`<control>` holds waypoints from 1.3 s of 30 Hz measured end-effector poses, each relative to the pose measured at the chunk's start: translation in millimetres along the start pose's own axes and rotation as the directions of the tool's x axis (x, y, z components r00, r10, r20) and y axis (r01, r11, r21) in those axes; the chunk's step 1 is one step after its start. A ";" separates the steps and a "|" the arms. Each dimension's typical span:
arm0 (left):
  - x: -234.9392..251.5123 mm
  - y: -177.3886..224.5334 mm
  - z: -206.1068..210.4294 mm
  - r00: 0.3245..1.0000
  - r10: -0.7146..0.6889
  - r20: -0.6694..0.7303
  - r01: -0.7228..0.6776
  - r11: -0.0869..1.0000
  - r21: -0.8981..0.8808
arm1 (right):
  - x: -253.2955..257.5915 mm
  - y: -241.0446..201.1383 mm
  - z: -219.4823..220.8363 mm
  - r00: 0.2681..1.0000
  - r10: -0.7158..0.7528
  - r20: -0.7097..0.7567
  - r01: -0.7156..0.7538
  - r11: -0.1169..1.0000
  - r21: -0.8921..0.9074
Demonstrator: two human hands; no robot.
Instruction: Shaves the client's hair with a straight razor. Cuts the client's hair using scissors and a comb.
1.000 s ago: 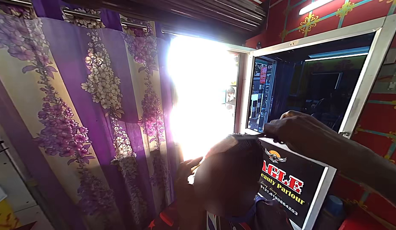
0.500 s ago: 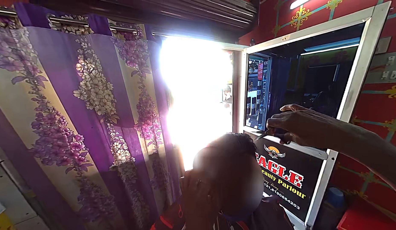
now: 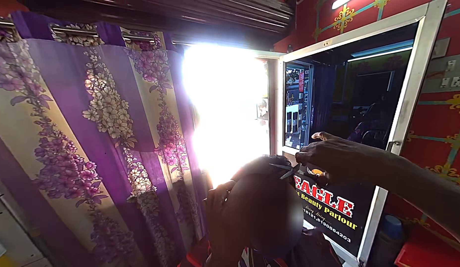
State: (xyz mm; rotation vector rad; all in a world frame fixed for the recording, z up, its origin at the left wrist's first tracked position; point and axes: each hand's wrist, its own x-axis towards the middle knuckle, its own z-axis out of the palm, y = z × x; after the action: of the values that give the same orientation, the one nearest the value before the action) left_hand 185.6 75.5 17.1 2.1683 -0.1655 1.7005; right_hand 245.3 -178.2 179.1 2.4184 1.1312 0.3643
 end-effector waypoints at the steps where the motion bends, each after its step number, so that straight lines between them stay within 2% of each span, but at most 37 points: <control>1: 0.4 -0.1 0.0 1.000 -0.001 0.003 0.001 1.000 0.002 | 5.8 9.3 17.2 0.996 -0.039 -0.078 0.038 0.999 -0.022; 2: 0.9 -0.3 0.1 1.000 0.001 0.004 -0.001 1.000 0.001 | 9.4 12.6 25.0 0.993 -0.056 -0.108 0.053 0.998 -0.028; 8: 4.9 -0.7 -0.4 1.000 0.024 0.010 -0.024 1.000 0.004 | 15.0 0.9 15.8 0.996 -0.058 -0.072 0.058 0.998 -0.006; 14: 5.8 0.1 -0.7 0.999 0.002 0.034 -0.002 1.000 0.001 | 14.1 2.1 17.1 0.980 -0.068 -0.187 0.055 0.995 -0.078; 20: 6.7 -0.2 -3.6 1.000 0.020 0.024 -0.020 1.000 -0.002 | 12.0 2.6 17.3 0.982 -0.080 -0.171 0.077 0.997 -0.026; 23: 7.7 -1.0 -6.5 0.999 -0.001 0.034 0.001 1.000 -0.001 | 12.5 -3.1 19.1 0.957 -0.108 -0.271 0.086 0.992 -0.092; 26: 8.9 -6.9 -9.8 0.991 -0.117 0.058 0.119 0.993 -0.023 | 5.2 2.7 16.2 0.933 -0.017 -0.359 -0.006 0.998 -0.063; 28: 10.5 -18.3 -12.3 0.965 -0.244 0.093 0.250 0.966 -0.065 | 1.0 13.3 22.5 0.892 0.078 -0.446 -0.055 0.997 0.062; 31: 8.5 -43.8 -17.5 0.879 -0.439 0.189 0.462 0.881 -0.103 | -5.4 25.0 37.3 0.803 0.266 -0.533 -0.163 0.959 0.232; 33: -0.6 -72.0 -18.0 0.778 -0.575 0.255 0.614 0.782 -0.109 | -22.0 9.4 20.1 0.801 0.422 -0.425 -0.294 0.895 0.335; 34: -7.7 -84.9 -18.3 0.733 -0.624 0.271 0.669 0.732 -0.125 | -33.9 -7.9 -4.7 0.824 0.507 -0.254 -0.385 0.829 0.405; 35: -16.1 -92.9 -18.2 0.700 -0.671 0.246 0.712 0.683 -0.163 | -39.5 -12.6 -14.3 0.832 0.540 -0.126 -0.442 0.783 0.439; 36: -24.2 -92.7 -18.8 0.684 -0.709 0.170 0.728 0.653 -0.206 | -38.9 -1.1 2.3 0.841 0.521 -0.145 -0.410 0.789 0.457; 37: -30.7 -82.9 -20.4 0.692 -0.719 0.057 0.709 0.663 -0.240 | -33.5 22.5 34.9 0.838 0.479 -0.260 -0.331 0.827 0.455; 38: -36.3 -66.1 -22.2 0.732 -0.678 -0.065 0.644 0.720 -0.259 | -28.9 40.2 60.8 0.824 0.453 -0.341 -0.277 0.846 0.454; 39: -45.2 -51.5 -23.8 0.805 -0.568 -0.172 0.522 0.816 -0.250 | -26.5 49.3 75.4 0.817 0.442 -0.371 -0.261 0.856 0.446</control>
State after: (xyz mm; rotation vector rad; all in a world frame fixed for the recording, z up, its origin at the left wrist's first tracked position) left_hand 168.6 125.4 -32.8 1.6310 0.3274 1.5051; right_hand 292.1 -247.9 136.9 3.0031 0.9787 0.9756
